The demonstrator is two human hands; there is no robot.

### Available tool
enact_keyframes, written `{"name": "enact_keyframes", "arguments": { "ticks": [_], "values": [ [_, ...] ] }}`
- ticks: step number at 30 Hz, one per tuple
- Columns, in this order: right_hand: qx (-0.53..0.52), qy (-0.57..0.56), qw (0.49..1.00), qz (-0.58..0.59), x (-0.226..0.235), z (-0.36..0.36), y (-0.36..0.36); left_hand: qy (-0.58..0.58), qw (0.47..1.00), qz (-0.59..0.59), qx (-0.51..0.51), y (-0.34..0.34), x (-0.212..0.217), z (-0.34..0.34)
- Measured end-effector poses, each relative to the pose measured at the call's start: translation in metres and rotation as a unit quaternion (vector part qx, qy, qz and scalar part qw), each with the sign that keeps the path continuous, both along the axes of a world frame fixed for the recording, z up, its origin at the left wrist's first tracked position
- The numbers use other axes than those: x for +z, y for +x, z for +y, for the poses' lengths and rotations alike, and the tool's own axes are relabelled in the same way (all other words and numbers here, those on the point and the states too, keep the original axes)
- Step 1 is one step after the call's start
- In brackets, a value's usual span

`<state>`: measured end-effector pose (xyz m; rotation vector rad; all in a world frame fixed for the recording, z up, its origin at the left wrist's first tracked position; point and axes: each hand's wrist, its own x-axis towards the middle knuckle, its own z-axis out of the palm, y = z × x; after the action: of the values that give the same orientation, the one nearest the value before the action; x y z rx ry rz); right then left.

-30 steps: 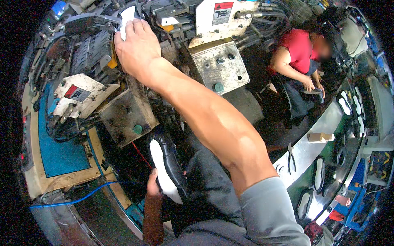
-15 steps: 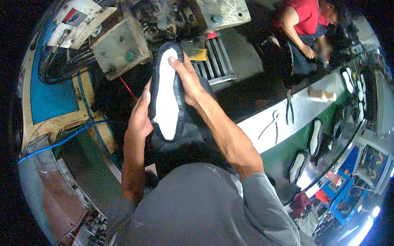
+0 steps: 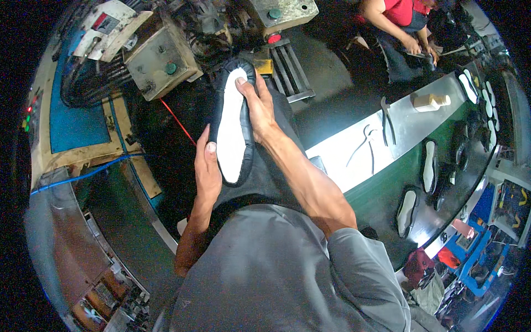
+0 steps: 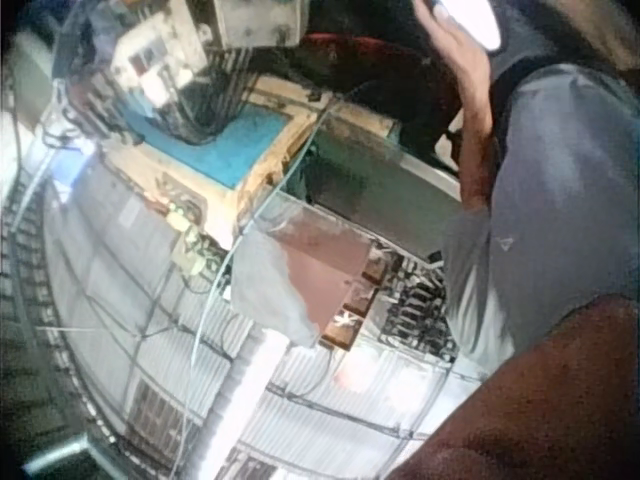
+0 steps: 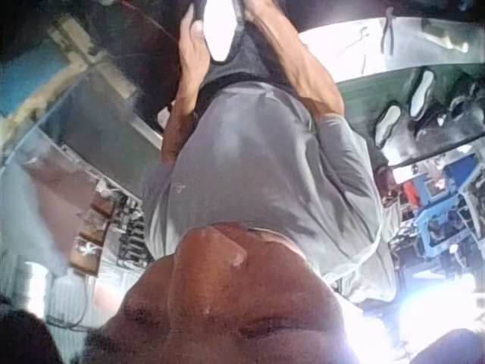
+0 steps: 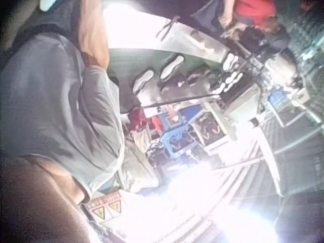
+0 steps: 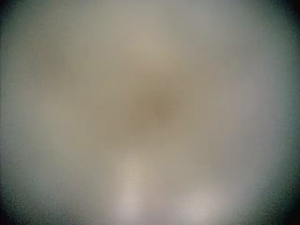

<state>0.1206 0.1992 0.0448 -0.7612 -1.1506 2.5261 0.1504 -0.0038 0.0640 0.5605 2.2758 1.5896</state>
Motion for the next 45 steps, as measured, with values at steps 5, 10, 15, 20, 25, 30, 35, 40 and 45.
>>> {"name": "enact_keyframes", "arguments": {
  "ticks": [5, 10, 15, 20, 25, 30, 35, 40, 45],
  "values": [
    [-0.020, -0.018, 1.000, -0.009, 0.001, -0.009, 0.002, 0.331, 0.810, -0.473, -0.102, -0.007, 0.010, -0.007],
    [0.060, 0.057, 0.996, 0.022, 0.022, -0.017, 0.002, 0.301, 0.867, -0.390, -0.076, 0.004, 0.019, -0.006],
    [0.218, 0.013, 0.975, -0.027, 0.049, -0.023, 0.054, 0.394, 0.794, -0.455, -0.085, 0.006, -0.008, -0.027],
    [0.107, 0.216, 0.970, -0.020, 0.029, -0.079, 0.091, 0.383, 0.835, -0.390, 0.056, 0.020, -0.018, -0.024],
    [0.214, 0.166, 0.962, -0.013, 0.039, -0.079, 0.083, 0.447, 0.799, -0.393, 0.087, 0.021, -0.032, -0.037],
    [0.302, 0.203, 0.931, 0.018, 0.033, -0.104, 0.065, 0.488, 0.770, -0.379, 0.157, 0.026, -0.026, -0.068],
    [0.331, 0.112, 0.937, -0.025, 0.016, -0.085, 0.084, 0.515, 0.729, -0.392, 0.221, 0.016, -0.046, -0.168],
    [0.279, 0.084, 0.949, -0.121, 0.003, -0.052, 0.097, 0.214, 0.788, -0.203, 0.540, -0.038, -0.057, -0.366],
    [0.256, 0.093, 0.957, -0.095, 0.008, -0.024, 0.117, -0.269, 0.854, 0.081, 0.438, -0.148, -0.076, -0.486]
  ]
}}
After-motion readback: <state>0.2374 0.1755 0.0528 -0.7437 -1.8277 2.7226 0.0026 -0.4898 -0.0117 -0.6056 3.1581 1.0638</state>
